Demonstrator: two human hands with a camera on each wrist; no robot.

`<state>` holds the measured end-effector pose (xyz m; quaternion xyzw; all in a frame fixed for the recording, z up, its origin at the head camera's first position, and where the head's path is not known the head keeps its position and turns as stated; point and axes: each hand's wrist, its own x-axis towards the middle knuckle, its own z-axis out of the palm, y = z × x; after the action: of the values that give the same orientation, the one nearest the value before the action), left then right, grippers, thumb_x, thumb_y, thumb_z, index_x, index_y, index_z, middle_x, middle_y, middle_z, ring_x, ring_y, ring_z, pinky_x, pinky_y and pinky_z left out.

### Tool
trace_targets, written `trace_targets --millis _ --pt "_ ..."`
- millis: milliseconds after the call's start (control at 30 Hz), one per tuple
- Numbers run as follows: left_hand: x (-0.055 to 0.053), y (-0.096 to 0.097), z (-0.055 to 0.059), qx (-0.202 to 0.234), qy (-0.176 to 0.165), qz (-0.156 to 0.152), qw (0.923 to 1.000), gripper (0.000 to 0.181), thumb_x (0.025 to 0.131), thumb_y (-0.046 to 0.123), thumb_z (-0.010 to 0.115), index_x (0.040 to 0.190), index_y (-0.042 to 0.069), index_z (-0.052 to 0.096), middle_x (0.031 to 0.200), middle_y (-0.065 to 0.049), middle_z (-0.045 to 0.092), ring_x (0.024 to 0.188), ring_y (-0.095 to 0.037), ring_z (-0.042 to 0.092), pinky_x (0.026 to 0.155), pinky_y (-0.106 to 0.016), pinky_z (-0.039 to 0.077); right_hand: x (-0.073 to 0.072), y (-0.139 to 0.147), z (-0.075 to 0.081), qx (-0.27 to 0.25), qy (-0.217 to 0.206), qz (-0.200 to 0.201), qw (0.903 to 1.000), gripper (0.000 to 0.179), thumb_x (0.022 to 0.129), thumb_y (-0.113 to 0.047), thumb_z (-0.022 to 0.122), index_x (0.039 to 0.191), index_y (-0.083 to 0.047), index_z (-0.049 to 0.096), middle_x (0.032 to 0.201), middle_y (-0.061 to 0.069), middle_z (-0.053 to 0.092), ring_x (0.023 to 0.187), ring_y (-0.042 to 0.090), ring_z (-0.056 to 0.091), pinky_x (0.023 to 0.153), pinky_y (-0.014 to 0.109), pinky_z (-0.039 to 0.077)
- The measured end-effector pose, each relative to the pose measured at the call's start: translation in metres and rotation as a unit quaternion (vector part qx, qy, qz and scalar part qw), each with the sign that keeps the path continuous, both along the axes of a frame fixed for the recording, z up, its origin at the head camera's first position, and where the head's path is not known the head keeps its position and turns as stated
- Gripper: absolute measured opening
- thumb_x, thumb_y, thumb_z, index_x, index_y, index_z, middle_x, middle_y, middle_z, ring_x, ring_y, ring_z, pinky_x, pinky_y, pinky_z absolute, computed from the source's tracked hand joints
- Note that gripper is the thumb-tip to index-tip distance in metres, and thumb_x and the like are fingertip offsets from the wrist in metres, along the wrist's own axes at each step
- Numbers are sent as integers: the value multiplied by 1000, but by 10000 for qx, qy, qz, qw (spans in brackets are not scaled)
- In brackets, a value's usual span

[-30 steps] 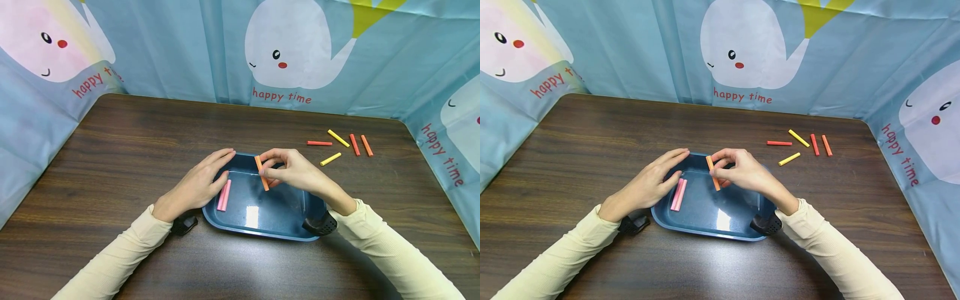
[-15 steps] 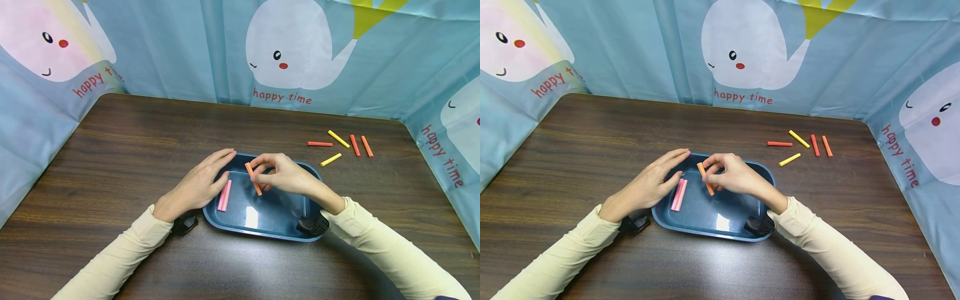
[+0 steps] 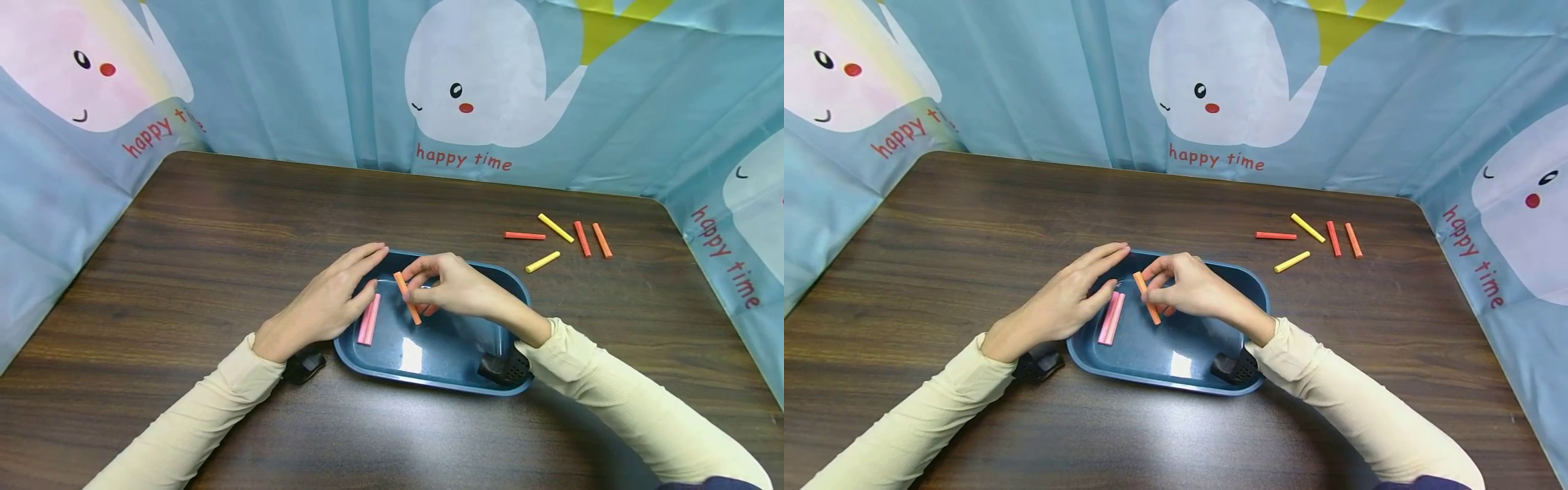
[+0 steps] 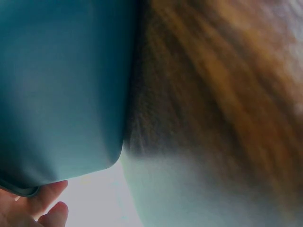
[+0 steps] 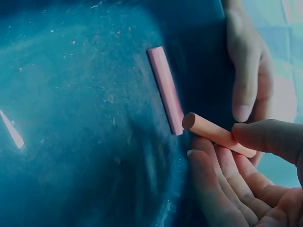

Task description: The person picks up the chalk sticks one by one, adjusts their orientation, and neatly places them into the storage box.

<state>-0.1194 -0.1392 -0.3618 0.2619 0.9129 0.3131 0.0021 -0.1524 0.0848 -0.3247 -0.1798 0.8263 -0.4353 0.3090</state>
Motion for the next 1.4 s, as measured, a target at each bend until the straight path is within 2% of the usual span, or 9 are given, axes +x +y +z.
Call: trace_targets --millis 167,400,600,967,1200,1400 --pt "0 0 0 30 -11 9 10000 53 101 15 50 151 4 39 159 -8 36 146 -24 37 118 -47 35 0 -4 -2 103 -140 86 9998 30 92 -8 63 120 2 63 98 12 74 77 14 71 70 33 61" --pt "0 0 0 52 -4 31 10000 53 100 14 50 151 5 40 158 -8 37 146 -24 37 117 -47 35 -2 -9 -4 306 -316 -14 9990 26 90 -12 66 113 -1 65 90 8 73 72 13 70 68 31 61" --pt "0 0 0 22 -15 17 10000 53 101 16 49 151 5 40 159 -9 37 146 -25 37 117 -47 35 -3 -14 -4 429 -496 -144 9977 27 90 -12 67 113 0 62 89 9 73 70 16 71 68 34 62" --pt "0 1 1 -29 -140 41 9999 54 101 17 50 152 6 39 159 -9 35 147 -25 35 118 -49 34 -1 -24 -11 767 -714 -80 9945 27 92 -14 66 113 -2 58 82 10 75 63 16 72 63 33 61" --pt "0 1 1 -30 -85 36 10000 54 100 15 51 151 4 40 159 -10 36 146 -27 36 118 -50 34 -1 -24 -15 630 -1026 -51 9927 30 92 -13 65 117 0 54 86 12 74 61 15 69 62 32 61" --pt "0 1 -1 16 -23 41 10000 54 99 16 51 151 4 40 158 -10 37 146 -26 37 117 -49 35 2 -28 -17 624 -987 -24 9932 22 93 -11 65 110 -2 54 82 12 73 59 14 68 61 33 61"
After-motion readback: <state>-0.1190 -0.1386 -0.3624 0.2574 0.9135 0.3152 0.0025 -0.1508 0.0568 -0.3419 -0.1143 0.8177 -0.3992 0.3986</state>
